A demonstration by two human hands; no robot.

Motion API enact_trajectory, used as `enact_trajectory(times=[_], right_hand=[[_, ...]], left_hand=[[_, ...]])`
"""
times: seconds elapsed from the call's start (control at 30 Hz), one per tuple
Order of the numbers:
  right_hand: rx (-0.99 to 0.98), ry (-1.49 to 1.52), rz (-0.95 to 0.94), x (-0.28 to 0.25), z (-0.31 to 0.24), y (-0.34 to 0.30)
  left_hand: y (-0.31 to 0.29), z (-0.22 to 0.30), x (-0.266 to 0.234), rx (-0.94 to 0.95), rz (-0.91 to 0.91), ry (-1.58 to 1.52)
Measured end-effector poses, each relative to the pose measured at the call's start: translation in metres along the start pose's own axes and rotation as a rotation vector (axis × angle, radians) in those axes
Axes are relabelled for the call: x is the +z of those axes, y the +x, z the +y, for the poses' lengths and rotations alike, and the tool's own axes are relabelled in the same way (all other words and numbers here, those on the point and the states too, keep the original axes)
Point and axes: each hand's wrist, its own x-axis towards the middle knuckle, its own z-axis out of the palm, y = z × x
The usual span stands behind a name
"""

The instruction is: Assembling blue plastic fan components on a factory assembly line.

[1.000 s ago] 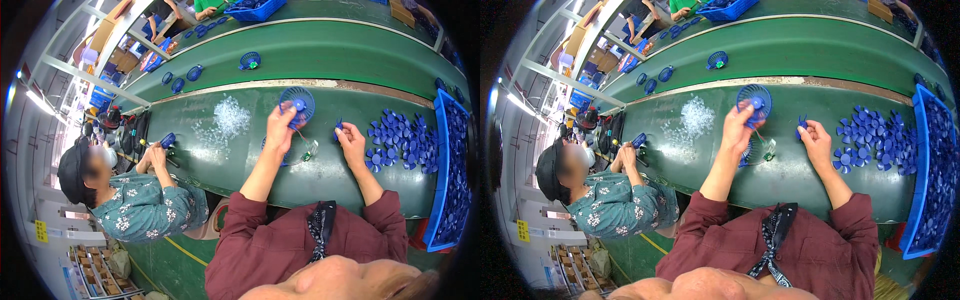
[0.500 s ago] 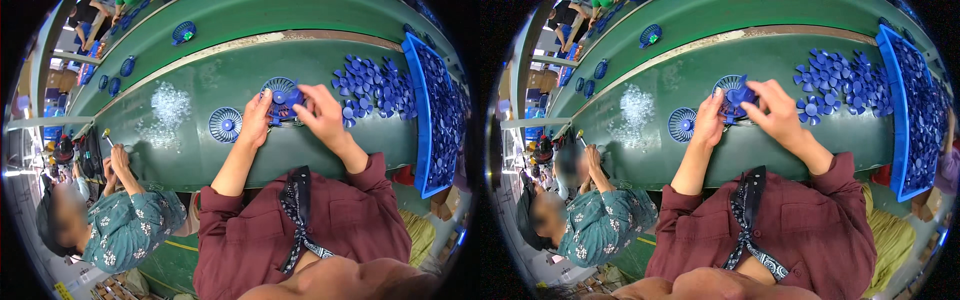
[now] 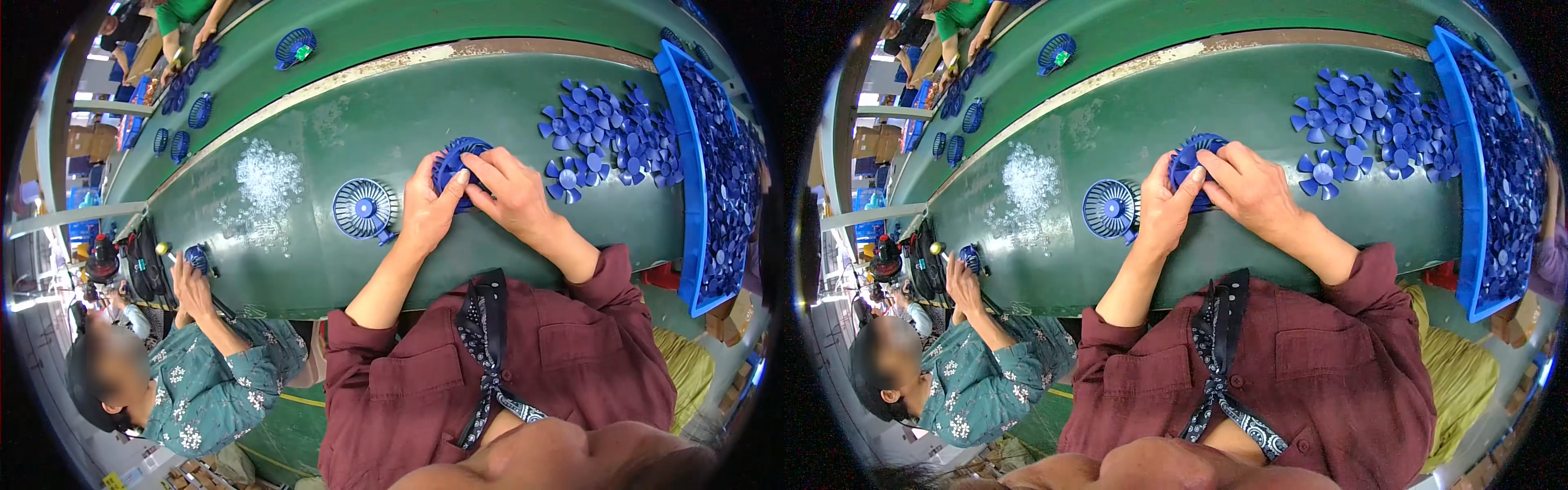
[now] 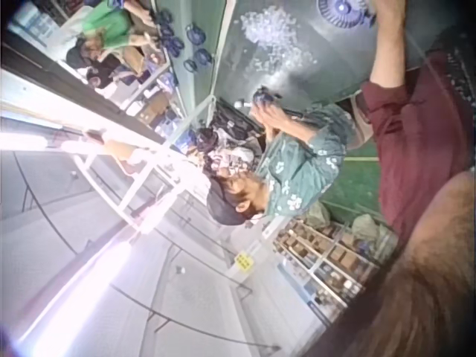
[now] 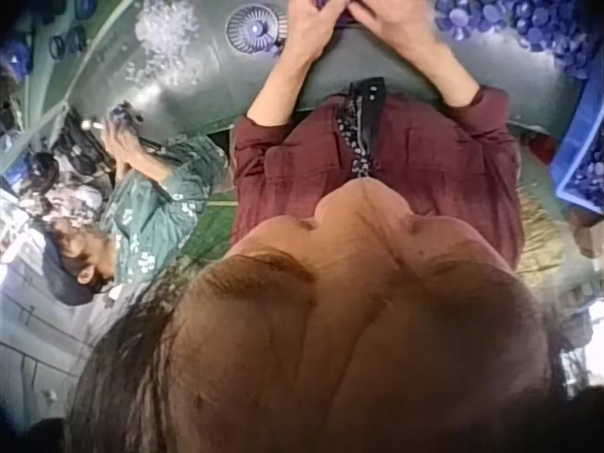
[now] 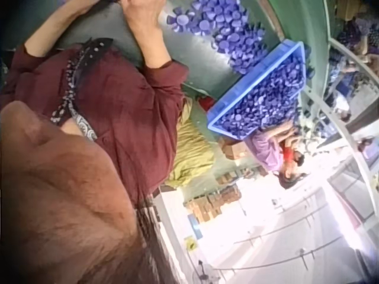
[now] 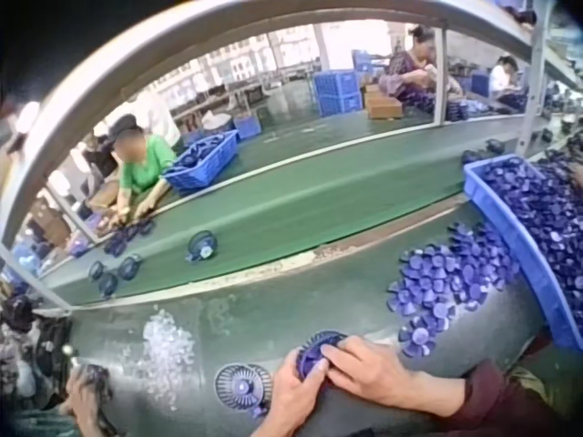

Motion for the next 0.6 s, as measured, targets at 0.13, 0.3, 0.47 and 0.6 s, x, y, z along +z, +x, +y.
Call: enact_trajectory(times=[0.13, 0.3, 0.47, 0.6], right_hand=[[-0.021, 0.039, 0.168, -0.001, 0.004, 0.004], [0.398, 0.495, -0.164, -0.004, 0.021, 0.003], [0.484, 0.597, -0.301, -0.003, 0.018, 0.013], [0.670, 0.641, -0.298, -0.001, 0.035, 0.023]], left_hand=[[0.002, 0.008, -0.005, 0.072, 0.050, 0.011], [0.003, 0.009, -0.006, 0.121, 0.013, 0.207], [0.000, 0.011, -0.013, 0.130, 0.041, 0.256], [0.009, 0.004, -0.008, 0.265, 0.166, 0.303]])
